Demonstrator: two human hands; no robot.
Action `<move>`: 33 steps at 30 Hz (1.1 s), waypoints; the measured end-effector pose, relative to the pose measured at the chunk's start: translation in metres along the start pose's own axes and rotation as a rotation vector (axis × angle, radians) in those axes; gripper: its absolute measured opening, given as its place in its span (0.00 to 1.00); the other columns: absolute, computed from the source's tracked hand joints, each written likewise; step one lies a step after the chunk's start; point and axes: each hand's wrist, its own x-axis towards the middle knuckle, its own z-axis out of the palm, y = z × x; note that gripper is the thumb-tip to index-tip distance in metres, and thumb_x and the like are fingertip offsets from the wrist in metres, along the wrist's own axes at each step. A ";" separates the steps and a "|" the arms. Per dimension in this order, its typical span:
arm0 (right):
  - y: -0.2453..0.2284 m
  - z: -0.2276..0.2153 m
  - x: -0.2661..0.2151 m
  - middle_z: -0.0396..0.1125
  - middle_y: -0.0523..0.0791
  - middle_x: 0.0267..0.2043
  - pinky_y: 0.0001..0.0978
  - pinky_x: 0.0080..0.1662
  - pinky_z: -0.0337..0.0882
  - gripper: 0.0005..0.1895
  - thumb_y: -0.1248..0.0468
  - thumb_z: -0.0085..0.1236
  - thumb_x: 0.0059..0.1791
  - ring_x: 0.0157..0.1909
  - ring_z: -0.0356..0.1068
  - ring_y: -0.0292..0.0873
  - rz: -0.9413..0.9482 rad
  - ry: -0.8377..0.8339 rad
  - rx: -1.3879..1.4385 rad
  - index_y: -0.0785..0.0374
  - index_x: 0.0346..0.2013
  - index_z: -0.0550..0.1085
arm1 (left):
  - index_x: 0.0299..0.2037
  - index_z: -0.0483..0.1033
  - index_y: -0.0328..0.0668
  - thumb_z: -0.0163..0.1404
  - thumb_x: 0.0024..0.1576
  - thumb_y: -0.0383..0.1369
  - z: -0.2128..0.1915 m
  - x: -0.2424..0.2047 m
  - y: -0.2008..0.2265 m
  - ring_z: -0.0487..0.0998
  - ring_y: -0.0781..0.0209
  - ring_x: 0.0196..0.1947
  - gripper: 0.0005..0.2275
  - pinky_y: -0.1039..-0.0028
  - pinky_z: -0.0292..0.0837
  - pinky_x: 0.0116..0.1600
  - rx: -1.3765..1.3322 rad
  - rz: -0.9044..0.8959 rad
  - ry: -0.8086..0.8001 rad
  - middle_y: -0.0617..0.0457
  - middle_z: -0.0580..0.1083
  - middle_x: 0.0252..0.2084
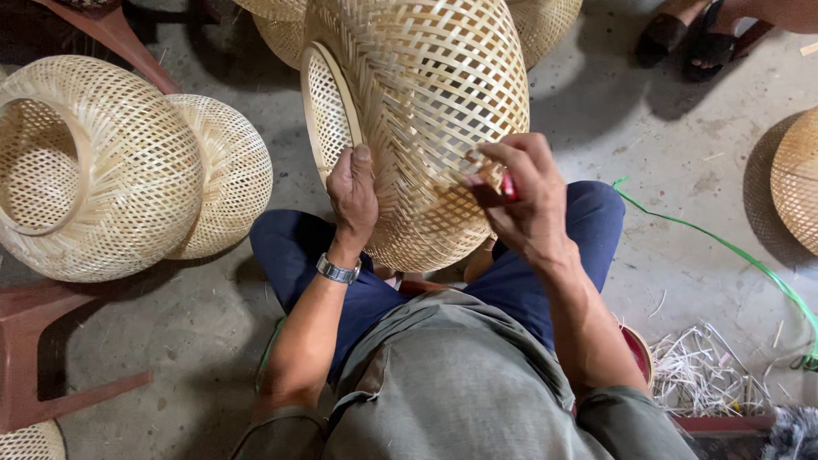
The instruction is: The person sits on the floor and uses a red-handled tool to trim and adjust the woven bamboo strips on the rim of a large basket. They rotate the basket to access different sections of the rim, ensuring the edges are even and secure.
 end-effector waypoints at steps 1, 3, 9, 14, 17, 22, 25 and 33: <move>-0.006 -0.002 0.001 0.67 0.51 0.50 0.37 0.45 0.76 0.19 0.60 0.68 0.54 0.46 0.73 0.48 0.024 -0.032 0.012 0.64 0.55 0.74 | 0.31 0.68 0.36 0.42 0.69 0.50 0.004 -0.002 0.000 0.58 0.70 0.24 0.23 0.75 0.55 0.29 -0.006 -0.007 -0.009 0.61 0.58 0.23; -0.014 -0.006 0.003 0.68 0.50 0.49 0.37 0.44 0.75 0.18 0.61 0.68 0.53 0.45 0.74 0.48 0.053 -0.063 0.034 0.65 0.54 0.74 | 0.31 0.68 0.37 0.41 0.68 0.50 0.009 -0.009 0.000 0.57 0.70 0.23 0.23 0.74 0.53 0.27 -0.016 -0.024 -0.020 0.61 0.58 0.22; -0.012 -0.007 0.001 0.69 0.50 0.46 0.36 0.45 0.75 0.20 0.64 0.70 0.51 0.46 0.75 0.46 0.081 -0.059 0.072 0.66 0.52 0.72 | 0.31 0.67 0.37 0.39 0.70 0.51 0.015 -0.022 0.005 0.58 0.70 0.23 0.24 0.74 0.55 0.27 0.051 0.009 -0.028 0.59 0.58 0.22; -0.009 -0.003 -0.007 0.70 0.50 0.46 0.35 0.46 0.75 0.18 0.67 0.69 0.50 0.46 0.76 0.45 0.124 -0.061 0.105 0.66 0.51 0.72 | 0.31 0.67 0.38 0.38 0.70 0.51 0.012 -0.024 0.005 0.57 0.69 0.22 0.24 0.72 0.53 0.26 0.094 0.001 -0.040 0.59 0.57 0.20; -0.007 -0.001 -0.013 0.70 0.50 0.44 0.35 0.45 0.75 0.19 0.67 0.70 0.49 0.44 0.74 0.45 0.132 -0.078 0.116 0.66 0.50 0.73 | 0.31 0.68 0.38 0.37 0.69 0.51 0.010 -0.026 0.004 0.57 0.69 0.20 0.24 0.72 0.53 0.25 0.130 -0.015 -0.046 0.59 0.58 0.19; 0.034 -0.014 -0.021 0.70 0.45 0.55 0.26 0.39 0.79 0.19 0.59 0.61 0.53 0.38 0.73 0.38 0.522 0.103 0.212 0.67 0.55 0.72 | 0.31 0.66 0.37 0.36 0.71 0.51 0.005 -0.032 -0.001 0.58 0.67 0.20 0.24 0.71 0.53 0.25 0.177 0.038 -0.052 0.56 0.58 0.19; 0.087 -0.022 -0.015 0.72 0.43 0.50 0.18 0.50 0.72 0.33 0.44 0.58 0.57 0.50 0.72 0.31 0.489 0.105 0.253 0.70 0.62 0.67 | 0.31 0.66 0.38 0.36 0.71 0.51 0.002 -0.040 0.006 0.59 0.67 0.19 0.24 0.71 0.54 0.25 0.184 0.055 -0.112 0.56 0.59 0.19; 0.144 -0.023 -0.059 0.72 0.38 0.37 0.22 0.34 0.70 0.38 0.41 0.55 0.52 0.32 0.68 0.28 0.814 0.043 1.036 0.74 0.58 0.66 | 0.35 0.72 0.39 0.31 0.67 0.55 0.003 -0.052 0.065 0.60 0.69 0.13 0.27 0.71 0.52 0.19 0.137 0.014 -0.386 0.58 0.58 0.13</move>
